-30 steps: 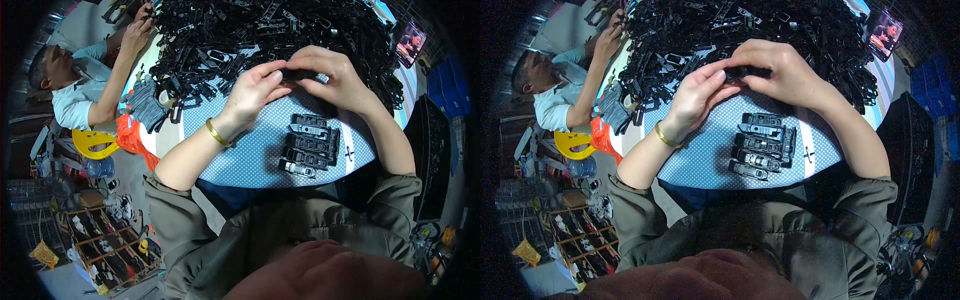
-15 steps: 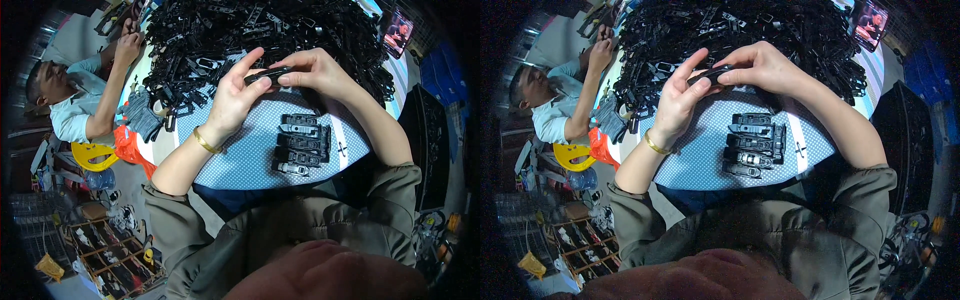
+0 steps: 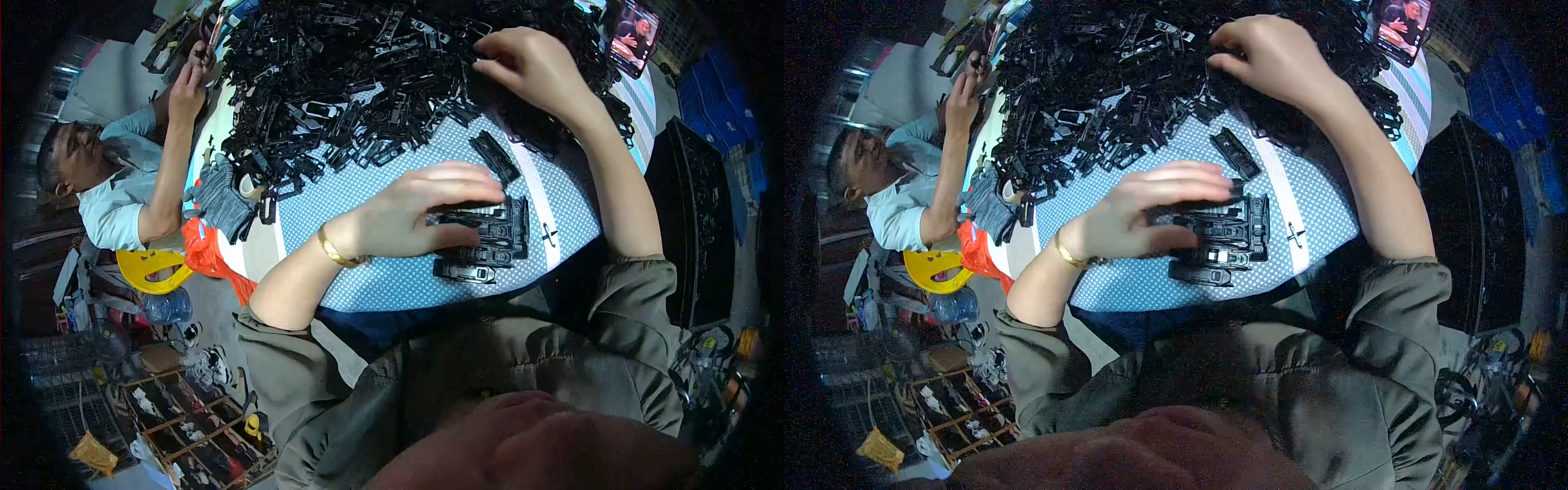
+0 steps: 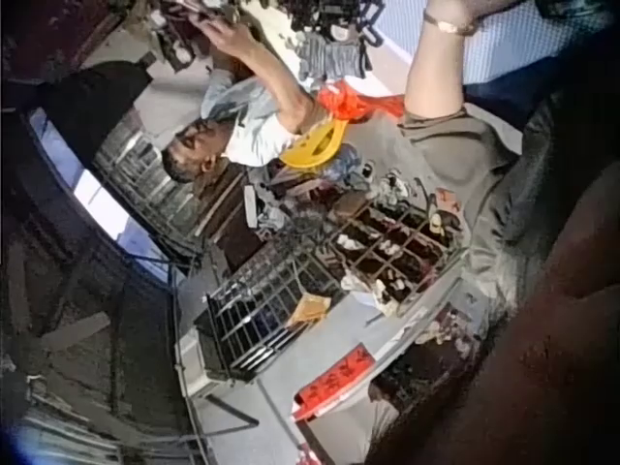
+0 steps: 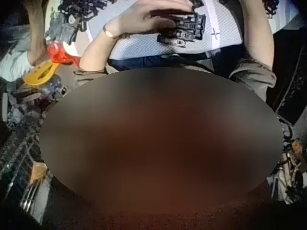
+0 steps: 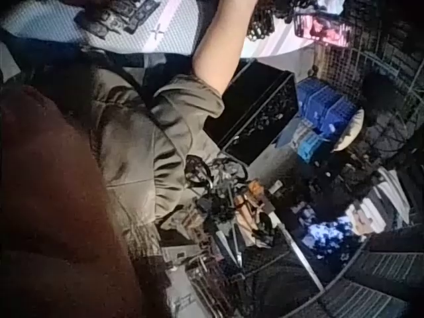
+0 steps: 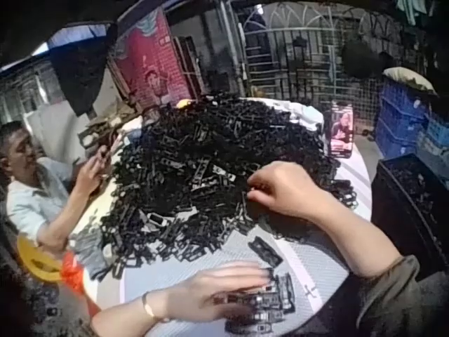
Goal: The person assembles plastic components by picking plastic pieces from a pile, snapping them together by hand, and placing the assembled units on the table.
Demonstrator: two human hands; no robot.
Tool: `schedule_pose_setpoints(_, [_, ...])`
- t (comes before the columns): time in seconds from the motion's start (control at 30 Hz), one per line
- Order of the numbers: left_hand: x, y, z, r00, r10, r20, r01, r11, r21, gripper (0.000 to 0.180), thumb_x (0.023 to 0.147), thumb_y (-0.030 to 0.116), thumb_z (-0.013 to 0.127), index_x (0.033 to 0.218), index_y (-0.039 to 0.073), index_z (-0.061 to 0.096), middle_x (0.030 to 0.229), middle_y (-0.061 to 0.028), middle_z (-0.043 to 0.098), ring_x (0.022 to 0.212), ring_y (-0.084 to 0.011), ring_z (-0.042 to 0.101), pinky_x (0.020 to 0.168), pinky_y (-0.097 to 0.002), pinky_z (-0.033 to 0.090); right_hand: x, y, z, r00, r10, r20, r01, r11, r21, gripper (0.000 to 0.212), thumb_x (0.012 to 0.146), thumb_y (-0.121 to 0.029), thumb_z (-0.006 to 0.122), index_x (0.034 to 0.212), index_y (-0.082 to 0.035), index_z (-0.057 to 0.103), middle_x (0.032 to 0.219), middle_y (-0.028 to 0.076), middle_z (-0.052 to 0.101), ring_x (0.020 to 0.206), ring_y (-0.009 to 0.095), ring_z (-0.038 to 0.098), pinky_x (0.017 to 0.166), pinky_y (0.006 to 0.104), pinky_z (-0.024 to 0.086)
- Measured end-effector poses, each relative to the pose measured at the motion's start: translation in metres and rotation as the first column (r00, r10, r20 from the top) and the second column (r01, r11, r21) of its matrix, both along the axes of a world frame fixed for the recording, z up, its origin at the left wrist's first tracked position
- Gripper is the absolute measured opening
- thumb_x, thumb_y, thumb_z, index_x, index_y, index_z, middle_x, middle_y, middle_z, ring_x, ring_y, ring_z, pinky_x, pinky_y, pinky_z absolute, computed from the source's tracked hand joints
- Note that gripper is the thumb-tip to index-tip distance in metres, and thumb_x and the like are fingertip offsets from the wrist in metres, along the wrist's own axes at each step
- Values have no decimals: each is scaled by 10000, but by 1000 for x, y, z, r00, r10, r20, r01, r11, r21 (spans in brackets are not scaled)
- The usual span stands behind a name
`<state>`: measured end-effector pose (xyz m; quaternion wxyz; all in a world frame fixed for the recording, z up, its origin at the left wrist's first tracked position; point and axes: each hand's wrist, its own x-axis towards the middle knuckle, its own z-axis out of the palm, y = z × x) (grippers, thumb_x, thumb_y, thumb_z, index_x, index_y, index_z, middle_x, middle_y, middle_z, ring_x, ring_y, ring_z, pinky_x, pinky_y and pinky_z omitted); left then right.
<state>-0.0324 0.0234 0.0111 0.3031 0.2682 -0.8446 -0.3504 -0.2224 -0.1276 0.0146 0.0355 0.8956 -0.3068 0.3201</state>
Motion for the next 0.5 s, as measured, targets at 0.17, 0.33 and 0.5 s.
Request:
schedule_pose_setpoints(0.17, [46, 47, 51, 694, 553, -461, -550, 821, 157, 318, 792, 89, 477, 1069, -57, 531, 1081, -201, 552, 1000, -272, 560, 851, -339, 449, -1, -11, -12, 998, -54, -35, 50, 995, -86, 234, 755, -217, 638, 927, -58, 632, 856, 94, 626, 778, 245, 599, 691, 332, 487])
schedule_pose_setpoints(0.33, [137, 147, -10, -117, 495, -861, -949, 200, 244, 199, 891, 159, 432, 992, 8, 513, 714, -17, 467, 662, -102, 443, 555, -226, 373, 0, 0, 5, 997, -63, -35, 56, 986, -159, 219, 764, -211, 629, 924, -62, 636, 841, 94, 627, 785, 245, 599, 693, 337, 489])
schedule_pose_setpoints(0.5, [187, 226, -165, -448, 884, -131, -671, -235, 703, 251, 879, 246, 389, 747, 104, 549, 648, -4, 530, 573, -120, 515, 685, -271, 465, 11, 7, 22, 998, -63, 6, 62, 997, 44, 188, 704, -192, 633, 794, -26, 629, 774, 137, 614, 768, 303, 581, 697, 397, 464])
